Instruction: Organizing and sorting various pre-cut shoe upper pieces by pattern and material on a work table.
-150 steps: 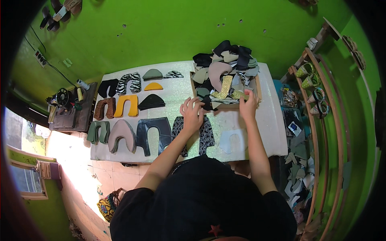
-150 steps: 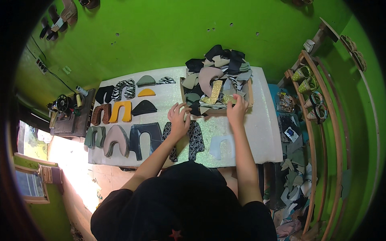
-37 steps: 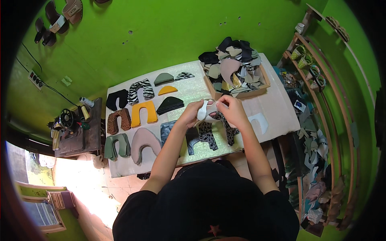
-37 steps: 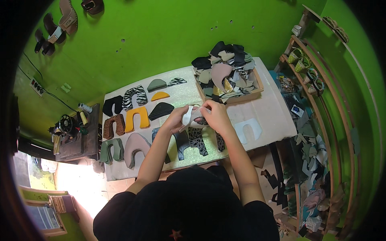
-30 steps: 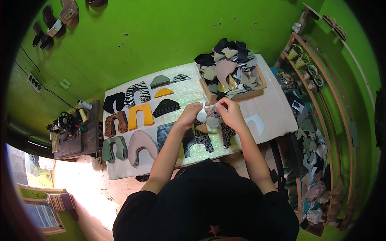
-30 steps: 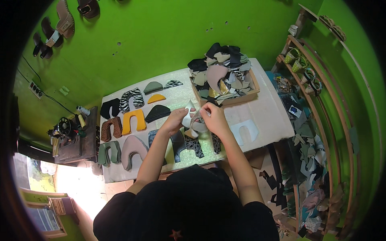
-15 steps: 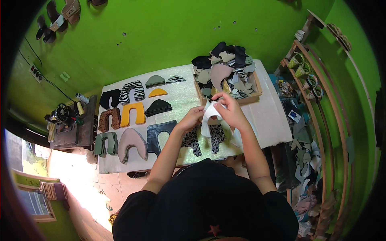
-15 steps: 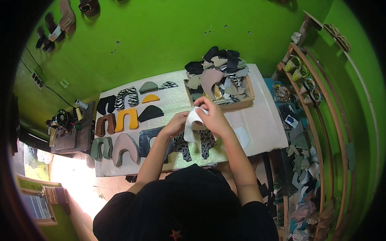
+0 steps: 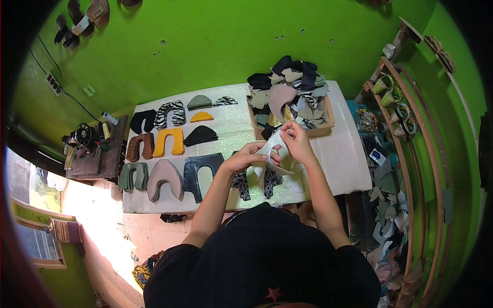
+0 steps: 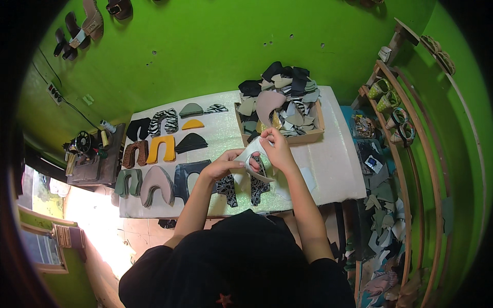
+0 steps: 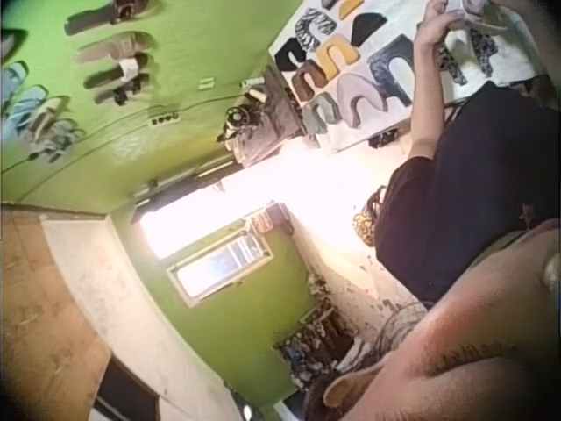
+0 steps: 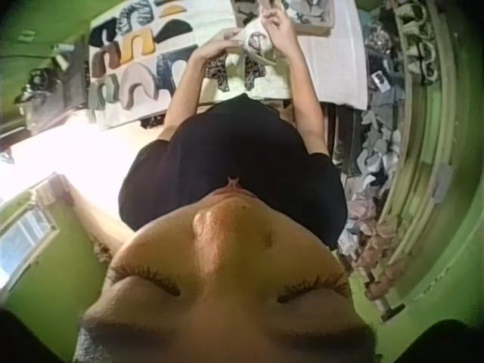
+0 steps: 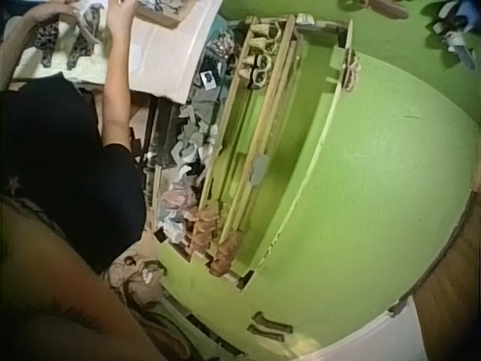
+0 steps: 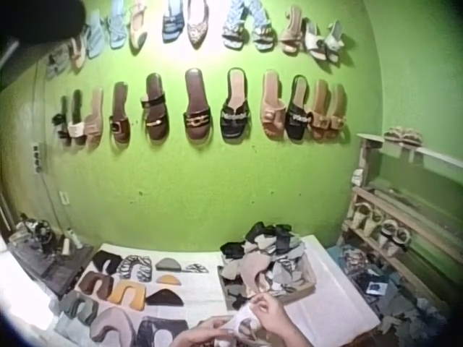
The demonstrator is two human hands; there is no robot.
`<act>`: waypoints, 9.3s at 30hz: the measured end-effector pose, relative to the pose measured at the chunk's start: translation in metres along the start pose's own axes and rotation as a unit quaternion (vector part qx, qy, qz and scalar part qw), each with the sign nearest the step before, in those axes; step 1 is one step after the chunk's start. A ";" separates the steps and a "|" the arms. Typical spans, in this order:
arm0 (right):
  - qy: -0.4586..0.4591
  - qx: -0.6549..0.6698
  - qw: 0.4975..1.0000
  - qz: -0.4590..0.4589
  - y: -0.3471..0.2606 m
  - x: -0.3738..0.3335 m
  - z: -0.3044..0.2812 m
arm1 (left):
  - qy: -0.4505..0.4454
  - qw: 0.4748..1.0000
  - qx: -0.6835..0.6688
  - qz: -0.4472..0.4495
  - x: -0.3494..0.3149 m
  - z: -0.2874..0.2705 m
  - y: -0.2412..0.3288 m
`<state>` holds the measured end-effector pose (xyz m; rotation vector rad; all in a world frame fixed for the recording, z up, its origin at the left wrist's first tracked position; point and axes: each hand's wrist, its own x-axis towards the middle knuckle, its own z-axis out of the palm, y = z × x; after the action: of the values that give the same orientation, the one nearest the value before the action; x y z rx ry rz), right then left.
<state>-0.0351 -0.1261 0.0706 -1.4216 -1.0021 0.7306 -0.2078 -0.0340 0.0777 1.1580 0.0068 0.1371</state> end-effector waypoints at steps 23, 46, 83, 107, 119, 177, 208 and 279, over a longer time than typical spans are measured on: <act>0.006 -0.183 0.967 -0.179 -0.027 -0.036 0.033 | 0.229 0.967 -0.107 -0.038 0.000 -0.015 -0.009; -0.133 -0.263 0.955 -0.027 -0.021 -0.036 0.036 | 0.054 0.968 -0.246 0.005 -0.013 -0.011 -0.037; -0.059 0.072 0.989 0.114 0.026 -0.043 -0.092 | 0.220 0.958 -0.177 -0.039 0.024 0.033 -0.086; 0.055 -0.373 0.914 0.150 0.112 -0.027 -0.118 | 0.371 0.906 -0.077 -0.188 0.112 0.010 -0.151; 0.083 -0.340 0.933 0.083 0.158 -0.022 -0.119 | 0.416 0.817 0.399 -0.029 0.127 0.004 -0.175; -0.053 -0.234 0.929 0.283 0.159 -0.121 -0.141 | 0.290 0.880 0.320 -0.199 0.053 0.064 -0.223; -0.020 -0.326 0.896 0.301 0.150 -0.122 -0.138 | 0.219 0.774 0.584 -0.111 0.050 0.068 -0.210; 0.156 -0.443 0.872 0.138 0.147 -0.068 -0.122 | 0.310 0.591 0.724 -0.174 0.115 0.051 -0.151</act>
<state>0.0671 -0.2323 -0.0685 -2.4312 -0.9122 0.1848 -0.0737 -0.1271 -0.0326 2.6676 1.1859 0.1767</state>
